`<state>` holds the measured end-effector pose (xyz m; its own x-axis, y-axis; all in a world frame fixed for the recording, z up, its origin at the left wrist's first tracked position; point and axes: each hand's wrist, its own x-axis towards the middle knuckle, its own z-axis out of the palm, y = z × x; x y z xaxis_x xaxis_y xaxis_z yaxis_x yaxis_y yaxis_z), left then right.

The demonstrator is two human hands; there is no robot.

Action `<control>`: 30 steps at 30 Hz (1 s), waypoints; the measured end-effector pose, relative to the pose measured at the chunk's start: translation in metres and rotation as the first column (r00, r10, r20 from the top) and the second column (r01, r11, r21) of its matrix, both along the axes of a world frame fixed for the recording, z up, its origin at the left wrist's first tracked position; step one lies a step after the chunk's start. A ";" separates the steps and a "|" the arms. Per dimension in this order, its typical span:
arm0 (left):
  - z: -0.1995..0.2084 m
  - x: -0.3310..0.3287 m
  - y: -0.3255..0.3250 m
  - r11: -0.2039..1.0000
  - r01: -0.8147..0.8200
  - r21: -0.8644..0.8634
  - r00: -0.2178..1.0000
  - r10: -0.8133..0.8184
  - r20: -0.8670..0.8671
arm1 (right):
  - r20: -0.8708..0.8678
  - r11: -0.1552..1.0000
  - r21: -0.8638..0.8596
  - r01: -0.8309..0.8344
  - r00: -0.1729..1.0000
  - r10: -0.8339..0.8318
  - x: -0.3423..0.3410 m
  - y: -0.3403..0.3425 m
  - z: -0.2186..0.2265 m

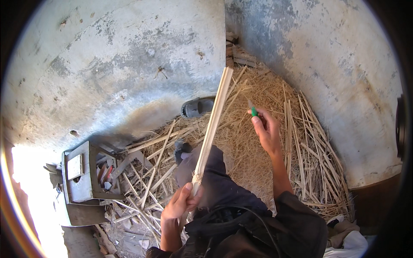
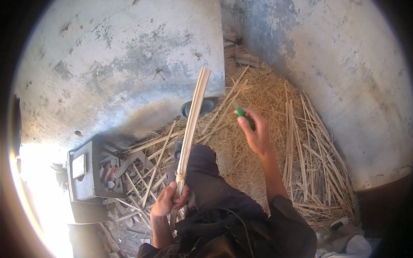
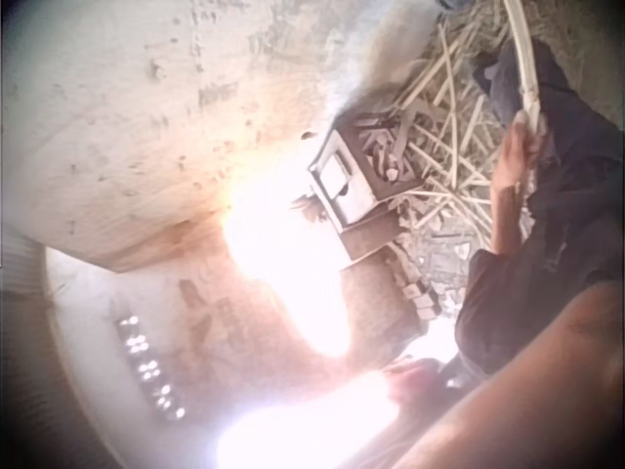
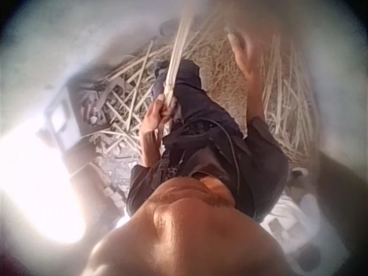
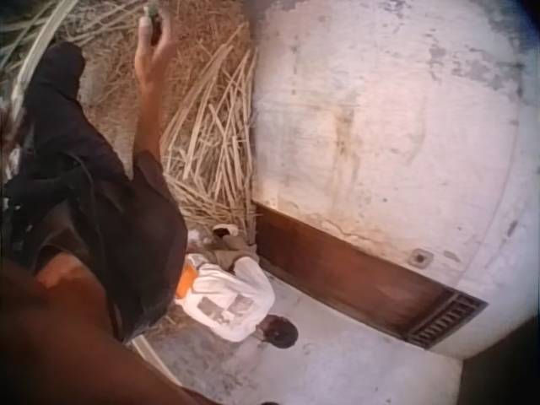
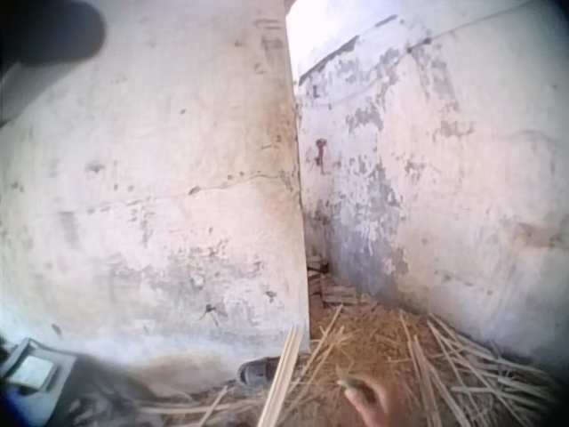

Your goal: The person sits on the floor and uses a green utility knife to shave thin strips from a long bamboo stick. They hold the stick with their left hand and repeatedly draw the knife along its length, producing fine shavings that fall onto the floor.

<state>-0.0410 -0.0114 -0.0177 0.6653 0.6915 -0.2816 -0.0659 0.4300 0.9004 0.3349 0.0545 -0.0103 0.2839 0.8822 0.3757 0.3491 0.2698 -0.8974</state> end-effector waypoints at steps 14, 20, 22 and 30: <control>0.023 0.032 0.018 0.999 0.023 0.023 0.997 -0.025 0.070 | 0.281 0.924 0.310 -0.224 0.950 0.136 -0.051 -0.036 0.040; 0.041 0.039 0.014 0.992 -0.033 0.121 0.999 0.033 0.002 | 0.370 0.917 0.231 -0.326 0.901 0.227 -0.059 -0.038 0.038; 0.043 0.039 0.014 0.989 -0.038 0.145 0.999 0.042 -0.022 | 0.420 0.912 0.231 -0.338 0.881 0.219 -0.060 -0.038 0.039; 0.053 0.044 0.013 0.966 -0.101 0.236 0.990 0.121 -0.071 | 0.472 0.889 0.307 -0.340 0.866 0.168 -0.071 -0.036 0.036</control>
<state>0.0026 0.0012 0.0350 0.5613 0.8126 -0.1569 -0.0209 0.2034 0.9789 0.2641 0.0184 0.0255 -0.1922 0.6721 0.7151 0.5407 0.6806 -0.4944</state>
